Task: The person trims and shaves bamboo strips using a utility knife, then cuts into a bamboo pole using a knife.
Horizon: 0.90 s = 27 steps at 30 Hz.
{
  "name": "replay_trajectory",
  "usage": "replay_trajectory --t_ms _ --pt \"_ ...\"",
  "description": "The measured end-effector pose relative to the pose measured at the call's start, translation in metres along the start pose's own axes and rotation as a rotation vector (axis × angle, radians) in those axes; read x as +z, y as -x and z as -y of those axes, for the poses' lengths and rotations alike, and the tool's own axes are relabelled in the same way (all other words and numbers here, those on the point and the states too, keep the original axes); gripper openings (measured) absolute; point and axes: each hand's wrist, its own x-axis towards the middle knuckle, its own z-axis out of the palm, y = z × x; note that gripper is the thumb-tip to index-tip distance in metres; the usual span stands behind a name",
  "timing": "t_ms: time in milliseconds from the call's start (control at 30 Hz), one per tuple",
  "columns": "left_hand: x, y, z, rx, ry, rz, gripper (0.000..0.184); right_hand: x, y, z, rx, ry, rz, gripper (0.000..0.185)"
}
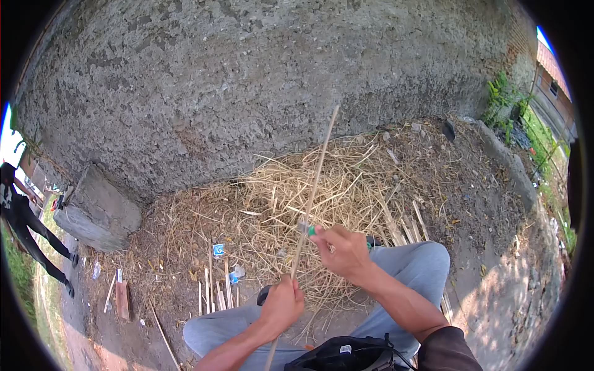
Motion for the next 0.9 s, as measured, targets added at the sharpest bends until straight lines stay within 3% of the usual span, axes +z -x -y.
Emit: replay_trajectory --t_ms 67,167,267,367,467,633,900 --pt "0.043 0.029 0.022 0.114 -0.082 0.204 0.018 -0.031 -0.047 -0.054 0.498 0.117 -0.014 0.022" --pt "0.005 0.020 0.006 0.003 0.032 0.172 0.015 -0.059 -0.049 -0.081 0.311 0.081 -0.237 0.022" --pt "-0.022 -0.008 0.021 0.018 0.109 -0.034 0.014 -0.078 -0.038 -0.062 0.274 -0.034 -0.390 0.019" --pt "-0.024 -0.020 0.026 -0.009 0.156 -0.097 0.019 -0.051 -0.019 -0.070 0.285 -0.262 -0.246 0.016" --pt "-0.027 -0.023 0.025 0.001 0.195 -0.085 0.020 -0.036 -0.008 -0.025 0.159 -0.316 0.038 0.018" --pt "-0.020 -0.023 0.018 0.031 0.176 -0.125 0.020 -0.002 0.011 0.006 -0.085 -0.411 0.067 0.016" --pt "-0.010 -0.025 0.026 0.055 0.206 -0.032 0.018 0.003 0.013 0.023 -0.179 -0.342 0.138 0.016"
